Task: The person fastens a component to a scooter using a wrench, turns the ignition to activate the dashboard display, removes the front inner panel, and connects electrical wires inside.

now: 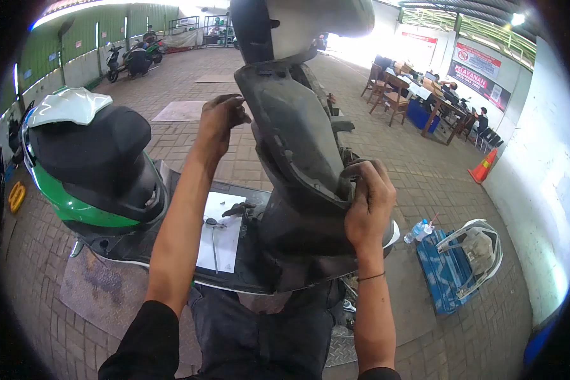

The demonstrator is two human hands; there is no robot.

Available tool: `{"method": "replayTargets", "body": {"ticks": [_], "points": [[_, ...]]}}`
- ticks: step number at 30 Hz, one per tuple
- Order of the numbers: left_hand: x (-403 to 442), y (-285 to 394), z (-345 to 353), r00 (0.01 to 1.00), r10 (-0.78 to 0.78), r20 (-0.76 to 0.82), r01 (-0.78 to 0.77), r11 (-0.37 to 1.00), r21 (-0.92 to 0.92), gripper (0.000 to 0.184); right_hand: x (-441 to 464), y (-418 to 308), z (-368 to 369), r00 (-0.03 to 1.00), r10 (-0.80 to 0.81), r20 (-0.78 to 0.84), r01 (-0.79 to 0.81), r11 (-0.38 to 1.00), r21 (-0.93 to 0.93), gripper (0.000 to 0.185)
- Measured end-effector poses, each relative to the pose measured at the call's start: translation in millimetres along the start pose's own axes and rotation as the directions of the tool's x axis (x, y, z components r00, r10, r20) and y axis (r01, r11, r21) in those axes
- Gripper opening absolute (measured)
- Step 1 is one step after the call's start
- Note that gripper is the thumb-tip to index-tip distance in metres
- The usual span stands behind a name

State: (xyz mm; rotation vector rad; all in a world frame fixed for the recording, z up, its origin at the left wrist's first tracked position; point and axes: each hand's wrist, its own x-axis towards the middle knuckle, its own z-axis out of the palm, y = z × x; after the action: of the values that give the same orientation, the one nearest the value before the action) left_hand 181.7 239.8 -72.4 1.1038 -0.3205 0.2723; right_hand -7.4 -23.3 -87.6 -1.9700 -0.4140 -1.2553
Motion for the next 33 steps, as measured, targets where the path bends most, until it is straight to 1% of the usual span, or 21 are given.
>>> {"method": "replayTargets", "body": {"ticks": [1, 3, 5, 6, 7, 9, 10, 13, 14, 16, 19, 21, 23, 24, 25, 27, 28, 29, 31, 32, 33], "points": [[-1.9, 0.0, -0.2, 1.000, -0.002, 0.007, 0.002, 1.000, -0.004, 0.028, -0.2, 1.3, -0.2, 1.000, -0.006, -0.005, 0.006, 1.000, 0.006, 0.019], [-15.1, 4.7, 4.5, 0.997, -0.068, 0.041, 0.077, 0.959, -0.274, 0.026, 0.6, 3.8, -0.8, 1.000, -0.027, -0.005, 0.027, 1.000, 0.005, 0.019], [-35.0, 0.9, 5.6, 0.994, -0.035, 0.104, 0.063, 0.957, -0.282, 0.031, 0.9, 4.9, -1.5, 0.999, -0.041, -0.026, 0.041, 0.999, -0.004, 0.020], [-36.5, -7.2, 3.8, 0.991, 0.130, 0.017, -0.129, 0.990, -0.066, 0.031, 1.8, 4.7, -2.2, 0.999, -0.053, -0.011, 0.053, 0.998, -0.024, 0.021], [-31.7, -13.3, 4.2, 0.950, 0.311, -0.029, -0.303, 0.940, 0.157, 0.032, 2.8, 4.4, -3.5, 0.998, -0.062, 0.006, 0.062, 0.997, -0.048, 0.022], [-14.4, -18.8, 3.8, 0.903, 0.430, -0.022, -0.417, 0.886, 0.204, 0.030, 2.7, 2.3, -5.2, 0.997, -0.071, -0.039, 0.069, 0.996, -0.053, 0.025], [-4.6, -18.0, 3.9, 0.894, 0.447, -0.027, -0.433, 0.878, 0.203, 0.028, 2.3, 1.3, -6.7, 0.999, -0.048, -0.009, 0.048, 0.998, -0.030, 0.026], [20.2, -15.7, -2.8, 0.946, 0.322, -0.032, -0.296, 0.901, 0.316, 0.024, 0.9, 2.7, -7.4, 1.000, -0.010, 0.009, 0.010, 1.000, 0.005, 0.028], [22.5, -15.2, -3.7, 0.948, 0.319, -0.019, -0.296, 0.900, 0.319, 0.024, 1.4, 2.7, -8.0, 0.999, -0.029, 0.015, 0.029, 1.000, 0.001, 0.028], [25.0, -12.9, -3.2, 0.978, 0.198, -0.070, -0.169, 0.940, 0.296, 0.029, 2.0, 3.8, -8.8, 0.999, -0.042, 0.009, 0.042, 0.999, -0.007, 0.029], [20.7, -17.8, -19.9, 0.987, 0.158, 0.021, -0.154, 0.915, 0.373, 0.036, 0.9, 6.4, -8.7, 1.000, -0.029, -0.008, 0.029, 0.999, 0.024, 0.030], [15.8, -30.2, -37.6, 0.987, 0.134, 0.084, -0.155, 0.915, 0.372, 0.039, 0.0, 6.4, -9.7, 0.999, 0.010, 0.034, -0.011, 0.999, 0.039, 0.029], [2.8, -31.5, -37.1, 0.971, 0.235, 0.044, -0.229, 0.863, 0.451, 0.039, 0.4, 5.7, -9.1, 0.999, 0.026, 0.024, -0.026, 0.999, 0.024, 0.028], [-4.7, -32.7, -34.4, 0.920, 0.393, 0.003, -0.328, 0.766, 0.553, 0.031, 0.9, 5.1, -6.8, 1.000, -0.011, -0.016, 0.012, 1.000, 0.014, 0.027], [-3.5, -34.6, -31.7, 0.921, 0.390, 0.008, -0.330, 0.767, 0.550, 0.031, 1.0, 5.1, -6.0, 0.997, -0.049, -0.052, 0.049, 0.999, 0.003, 0.027], [-1.3, -39.2, -28.4, 0.742, 0.649, 0.167, -0.599, 0.529, 0.601, 0.032, 1.2, 4.0, -7.9, 0.999, -0.025, -0.036, 0.025, 1.000, 0.000, 0.027], [1.7, -42.0, -31.7, 0.717, 0.659, 0.228, -0.633, 0.476, 0.611, 0.038, 0.3, 3.4, -8.3, 1.000, 0.000, -0.018, 0.000, 1.000, 0.003, 0.027], [3.3, -45.3, -35.2, 0.719, 0.656, 0.228, -0.630, 0.477, 0.613, 0.038, -0.6, 3.6, -8.2, 1.000, 0.004, -0.016, -0.004, 1.000, 0.004, 0.027], [4.4, -44.2, -35.5, 0.898, 0.396, 0.193, -0.437, 0.746, 0.503, 0.039, -0.8, 4.5, -7.9, 1.000, -0.007, -0.026, 0.006, 1.000, -0.021, 0.028], [1.8, -40.8, -33.0, 0.896, 0.399, 0.196, -0.441, 0.744, 0.501, 0.039, -0.5, 4.6, -7.8, 1.000, -0.010, -0.030, 0.009, 1.000, -0.021, 0.028], [-2.5, -37.6, -31.4, 0.948, 0.295, 0.117, -0.317, 0.902, 0.292, 0.037, -0.2, 4.8, -7.6, 0.999, -0.019, -0.037, 0.019, 1.000, -0.013, 0.029]]}}
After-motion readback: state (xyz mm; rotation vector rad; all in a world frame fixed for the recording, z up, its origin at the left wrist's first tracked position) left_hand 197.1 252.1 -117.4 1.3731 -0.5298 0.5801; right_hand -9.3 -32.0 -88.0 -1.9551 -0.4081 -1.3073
